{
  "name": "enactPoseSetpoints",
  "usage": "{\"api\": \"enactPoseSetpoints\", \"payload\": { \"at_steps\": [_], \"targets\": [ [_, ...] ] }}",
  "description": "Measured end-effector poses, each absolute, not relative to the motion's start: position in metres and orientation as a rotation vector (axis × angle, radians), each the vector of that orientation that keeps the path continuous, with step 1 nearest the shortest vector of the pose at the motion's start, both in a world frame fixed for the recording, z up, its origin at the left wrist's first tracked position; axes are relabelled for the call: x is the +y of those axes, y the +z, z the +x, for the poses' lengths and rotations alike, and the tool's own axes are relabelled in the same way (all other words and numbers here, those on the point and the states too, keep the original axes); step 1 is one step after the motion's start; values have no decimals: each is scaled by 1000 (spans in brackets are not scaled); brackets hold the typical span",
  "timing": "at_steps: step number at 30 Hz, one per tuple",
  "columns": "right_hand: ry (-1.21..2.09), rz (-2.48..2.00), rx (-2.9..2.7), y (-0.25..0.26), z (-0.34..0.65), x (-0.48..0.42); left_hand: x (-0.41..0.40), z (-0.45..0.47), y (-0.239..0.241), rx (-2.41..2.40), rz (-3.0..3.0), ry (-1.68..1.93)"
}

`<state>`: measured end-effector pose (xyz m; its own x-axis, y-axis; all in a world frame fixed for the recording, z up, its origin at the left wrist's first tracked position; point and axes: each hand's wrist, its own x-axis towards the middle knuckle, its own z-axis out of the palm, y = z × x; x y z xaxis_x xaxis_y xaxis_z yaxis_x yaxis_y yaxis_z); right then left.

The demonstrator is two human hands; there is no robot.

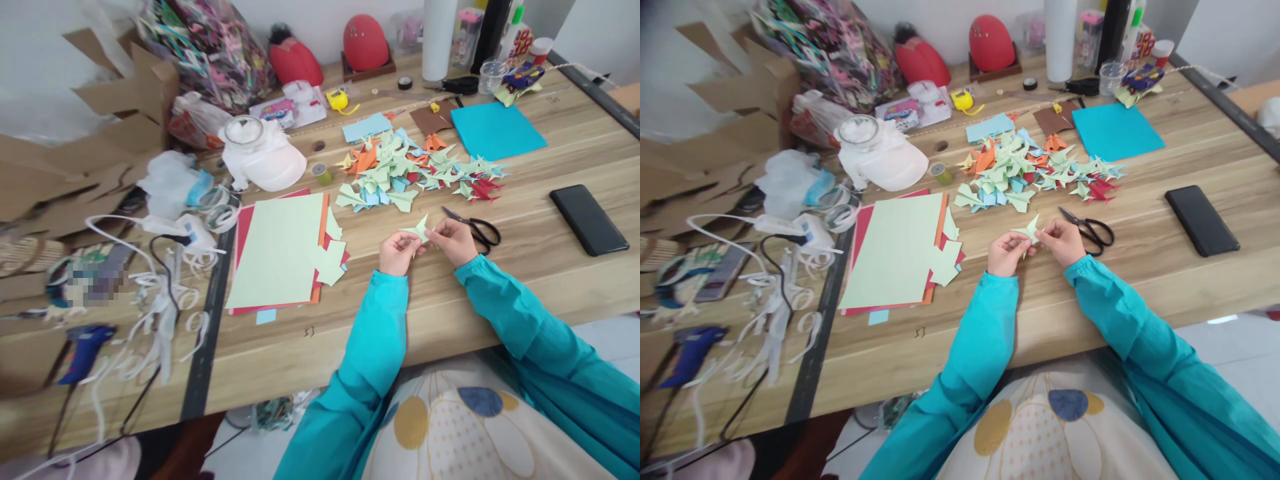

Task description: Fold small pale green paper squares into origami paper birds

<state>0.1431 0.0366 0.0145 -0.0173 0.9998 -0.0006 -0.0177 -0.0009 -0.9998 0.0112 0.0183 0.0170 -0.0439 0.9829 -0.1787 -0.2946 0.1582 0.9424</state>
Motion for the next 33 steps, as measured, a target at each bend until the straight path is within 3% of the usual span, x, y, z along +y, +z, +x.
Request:
{"api": "enactPoseSetpoints", "payload": {
  "at_steps": [33],
  "targets": [
    [1190,-1267,-1203,19,141,35,21,10,7,1059,748,1236]
  ]
}}
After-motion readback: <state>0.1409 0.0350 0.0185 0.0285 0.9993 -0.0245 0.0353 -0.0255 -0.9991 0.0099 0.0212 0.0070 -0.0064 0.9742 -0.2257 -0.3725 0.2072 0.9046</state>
